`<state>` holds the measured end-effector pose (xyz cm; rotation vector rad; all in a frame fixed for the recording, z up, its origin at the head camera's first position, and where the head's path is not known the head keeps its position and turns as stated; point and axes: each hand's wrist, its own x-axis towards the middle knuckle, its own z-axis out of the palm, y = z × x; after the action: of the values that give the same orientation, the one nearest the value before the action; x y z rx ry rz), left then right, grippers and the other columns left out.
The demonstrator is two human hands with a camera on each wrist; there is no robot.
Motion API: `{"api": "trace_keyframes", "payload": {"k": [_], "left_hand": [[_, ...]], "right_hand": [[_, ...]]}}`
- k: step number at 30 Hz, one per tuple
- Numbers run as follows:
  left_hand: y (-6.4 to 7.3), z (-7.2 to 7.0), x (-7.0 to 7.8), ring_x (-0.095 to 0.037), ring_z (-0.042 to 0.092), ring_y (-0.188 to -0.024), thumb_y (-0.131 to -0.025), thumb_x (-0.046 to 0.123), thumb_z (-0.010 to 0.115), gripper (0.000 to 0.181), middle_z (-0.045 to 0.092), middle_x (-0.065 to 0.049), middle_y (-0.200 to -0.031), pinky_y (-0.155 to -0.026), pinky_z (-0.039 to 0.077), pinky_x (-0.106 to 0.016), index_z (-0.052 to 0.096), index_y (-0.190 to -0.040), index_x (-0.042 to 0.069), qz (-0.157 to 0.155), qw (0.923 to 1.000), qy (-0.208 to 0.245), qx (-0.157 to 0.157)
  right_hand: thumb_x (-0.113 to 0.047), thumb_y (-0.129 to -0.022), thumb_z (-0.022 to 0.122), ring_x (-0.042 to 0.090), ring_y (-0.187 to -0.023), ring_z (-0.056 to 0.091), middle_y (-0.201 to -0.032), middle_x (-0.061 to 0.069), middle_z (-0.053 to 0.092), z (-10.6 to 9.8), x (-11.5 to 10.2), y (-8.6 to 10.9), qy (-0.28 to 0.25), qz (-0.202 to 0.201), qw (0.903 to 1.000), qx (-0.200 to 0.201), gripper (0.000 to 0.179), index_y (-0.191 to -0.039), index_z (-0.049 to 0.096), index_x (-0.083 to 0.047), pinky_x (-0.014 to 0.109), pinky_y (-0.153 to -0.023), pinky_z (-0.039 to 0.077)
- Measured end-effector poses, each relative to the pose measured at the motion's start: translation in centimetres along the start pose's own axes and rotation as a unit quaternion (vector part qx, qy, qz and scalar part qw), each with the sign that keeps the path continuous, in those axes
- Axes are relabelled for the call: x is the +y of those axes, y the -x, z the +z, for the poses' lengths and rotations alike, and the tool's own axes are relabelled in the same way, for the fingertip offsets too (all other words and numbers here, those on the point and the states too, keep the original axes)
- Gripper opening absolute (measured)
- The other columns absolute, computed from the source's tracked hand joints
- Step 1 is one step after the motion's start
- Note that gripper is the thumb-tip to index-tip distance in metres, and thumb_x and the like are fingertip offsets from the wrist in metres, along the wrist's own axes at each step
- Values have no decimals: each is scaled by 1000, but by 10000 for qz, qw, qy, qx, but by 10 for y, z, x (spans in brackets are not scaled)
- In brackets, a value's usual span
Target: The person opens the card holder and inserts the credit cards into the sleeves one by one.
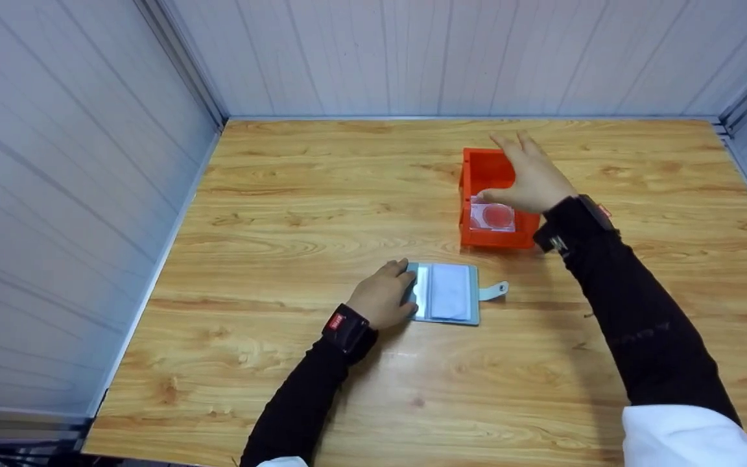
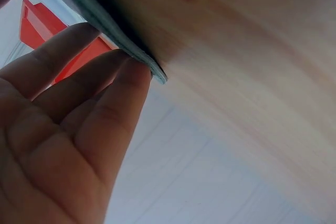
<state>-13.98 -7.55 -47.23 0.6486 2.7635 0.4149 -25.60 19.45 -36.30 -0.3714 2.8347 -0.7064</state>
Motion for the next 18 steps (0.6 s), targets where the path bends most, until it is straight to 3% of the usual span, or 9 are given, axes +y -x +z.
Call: {"api": "trace_keyframes", "payload": {"k": [4, 9, 15, 18], "left_hand": [[-1, 0, 1, -32, 35, -144, -91, 35, 65, 62, 36, -18, -155, -118, 31, -41, 48, -143, 5, 74, 9999, -94, 53], [-2, 1, 2, -32, 35, -144, -92, 35, 65, 62, 36, -18, -155, -118, 32, -40, 48, -143, 5, 112, 9998, -159, 55], [-2, 1, 3, -31, 34, -145, -92, 35, 65, 63, 35, -17, -156, -119, 30, -40, 47, -145, 6, 53, 9999, -133, -12], [-2, 2, 3, -31, 34, -145, -91, 35, 65, 63, 36, -17, -156, -119, 30, -40, 47, -144, 6, 46, 9999, -134, 21]], "right_hand": [[-39, -81, 76, 50, -147, 13, -162, 25, 5, 3, 5, -18, 335, 124, 9993, -118, 101, -158, 14, -20, 69, -112, 23], [-32, -82, 74, 52, -134, 34, -152, 31, 29, 12, 9, -31, 629, 430, 9951, -631, 86, -152, 30, -7, 63, -107, 34], [-28, -82, 75, 46, -126, 44, -148, 29, 33, 22, 8, -41, 721, 723, 9886, -1105, 85, -151, 31, -7, 59, -103, 40], [-27, -83, 75, 45, -132, 39, -152, 29, 29, 25, 6, -46, 717, 807, 9850, -1350, 87, -153, 28, -7, 59, -105, 38]]}}
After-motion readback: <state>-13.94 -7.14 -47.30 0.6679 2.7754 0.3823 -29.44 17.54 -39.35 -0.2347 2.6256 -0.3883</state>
